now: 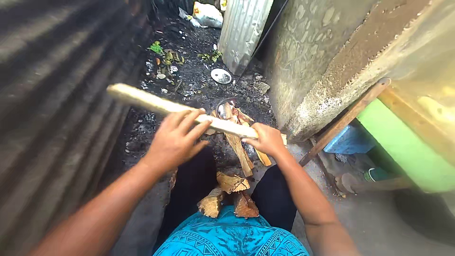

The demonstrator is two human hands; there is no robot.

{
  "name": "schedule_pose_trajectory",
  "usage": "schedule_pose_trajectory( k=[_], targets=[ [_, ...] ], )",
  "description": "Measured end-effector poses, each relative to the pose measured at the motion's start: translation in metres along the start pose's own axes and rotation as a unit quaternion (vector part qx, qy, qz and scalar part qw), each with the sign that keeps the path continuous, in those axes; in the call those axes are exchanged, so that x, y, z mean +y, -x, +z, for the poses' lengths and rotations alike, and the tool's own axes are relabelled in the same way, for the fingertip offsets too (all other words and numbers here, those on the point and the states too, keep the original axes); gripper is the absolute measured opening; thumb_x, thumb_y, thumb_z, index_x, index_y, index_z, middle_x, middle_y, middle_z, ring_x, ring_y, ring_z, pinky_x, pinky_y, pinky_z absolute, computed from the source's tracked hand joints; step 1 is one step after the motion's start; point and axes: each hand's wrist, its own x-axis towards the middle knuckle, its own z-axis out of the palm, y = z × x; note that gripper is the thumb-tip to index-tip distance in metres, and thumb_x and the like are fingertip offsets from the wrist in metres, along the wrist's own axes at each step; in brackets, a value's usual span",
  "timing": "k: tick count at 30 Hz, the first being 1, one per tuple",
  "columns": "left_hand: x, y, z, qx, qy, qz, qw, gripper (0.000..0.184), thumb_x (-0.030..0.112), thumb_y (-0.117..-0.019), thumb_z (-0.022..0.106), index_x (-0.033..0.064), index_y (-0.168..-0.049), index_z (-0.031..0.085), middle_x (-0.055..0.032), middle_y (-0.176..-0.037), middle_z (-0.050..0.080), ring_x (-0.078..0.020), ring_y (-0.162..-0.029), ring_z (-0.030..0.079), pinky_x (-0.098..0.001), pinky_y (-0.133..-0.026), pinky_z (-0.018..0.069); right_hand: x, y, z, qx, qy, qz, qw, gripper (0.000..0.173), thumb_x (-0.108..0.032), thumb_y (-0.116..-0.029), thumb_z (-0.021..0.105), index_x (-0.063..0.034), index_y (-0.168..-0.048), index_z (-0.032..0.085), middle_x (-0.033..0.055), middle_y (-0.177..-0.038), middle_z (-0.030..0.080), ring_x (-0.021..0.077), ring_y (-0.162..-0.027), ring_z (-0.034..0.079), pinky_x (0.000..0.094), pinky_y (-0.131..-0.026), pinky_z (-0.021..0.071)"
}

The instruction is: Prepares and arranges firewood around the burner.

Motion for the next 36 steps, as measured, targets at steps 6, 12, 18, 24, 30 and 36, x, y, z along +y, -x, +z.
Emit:
schedule_pose_trajectory(
  k=[6,12,18,24,30,36],
  targets=[
    [-0.055,0.045,0.000,-0.152,-0.108,-0.084,0.979,0.088,0.034,-0.0725,0.094,0.0177,-0.148,0.054,-0.0210,-0.135,0.063,-0.0442,-0.122,0.061,-0.0685,-0.103,0.0437,-0.035,-0.027,0.022,-0.052,0.070,-0.159,0.984,0.060,-0.065,-0.0926,0.063,-0.0095,-0.115,0.069,0.0102,-0.104,0.072,0.0295,-0.100,0.070,0.0528,-0.085,0.0549],
    [-0.087,0.100,0.047,-0.178,-0.023,-0.152,0.972,0.054,0.037,-0.0907,0.079,0.0102,-0.135,0.064,-0.0198,-0.113,0.070,-0.0452,-0.110,0.065,-0.0645,-0.085,0.0534,-0.036,-0.069,0.046,-0.065,0.129,-0.238,0.960,0.062,-0.068,-0.0918,0.061,-0.0113,-0.114,0.069,0.0091,-0.101,0.071,0.0292,-0.098,0.068,0.0538,-0.089,0.0517],
    [-0.112,0.145,0.085,-0.173,0.039,-0.275,0.945,0.052,0.030,-0.0966,0.073,0.0009,-0.138,0.058,-0.0286,-0.123,0.063,-0.0521,-0.119,0.057,-0.0674,-0.094,0.0505,-0.074,-0.048,0.036,-0.050,0.013,-0.251,0.966,0.076,-0.073,-0.0871,0.063,-0.0227,-0.144,0.060,0.0124,-0.155,0.049,0.0323,-0.145,0.043,0.0626,-0.119,0.0307],
    [-0.122,0.194,0.118,-0.193,0.090,-0.456,0.864,0.057,0.030,-0.1010,0.066,-0.0076,-0.140,0.050,-0.0373,-0.131,0.056,-0.0585,-0.126,0.050,-0.0683,-0.108,0.0378,-0.072,0.018,0.043,-0.316,-0.478,-0.342,0.745,0.070,-0.059,-0.0952,0.061,0.0023,-0.128,0.069,0.0185,-0.141,0.062,0.0296,-0.135,0.057,0.0498,-0.115,0.0446],
    [-0.119,0.198,0.174,-0.267,0.119,-0.547,0.784,0.058,0.037,-0.1030,0.062,-0.0026,-0.144,0.050,-0.0346,-0.139,0.054,-0.0547,-0.134,0.046,-0.0653,-0.113,0.0350,-0.063,0.012,0.048,-0.335,-0.530,-0.370,0.686,0.061,-0.047,-0.0944,0.070,0.0056,-0.126,0.069,0.0173,-0.131,0.068,0.0250,-0.125,0.064,0.0409,-0.110,0.0508],
    [-0.117,0.165,0.220,-0.342,0.143,-0.556,0.744,0.057,0.039,-0.1041,0.059,-0.0004,-0.145,0.049,-0.0315,-0.145,0.051,-0.0510,-0.140,0.042,-0.0624,-0.115,0.0349,-0.057,0.009,0.050,-0.296,-0.490,-0.383,0.725,0.062,-0.051,-0.0985,0.063,0.0026,-0.129,0.068,0.0165,-0.130,0.069,0.0261,-0.125,0.064,0.0433,-0.109,0.0506]
  ],
)
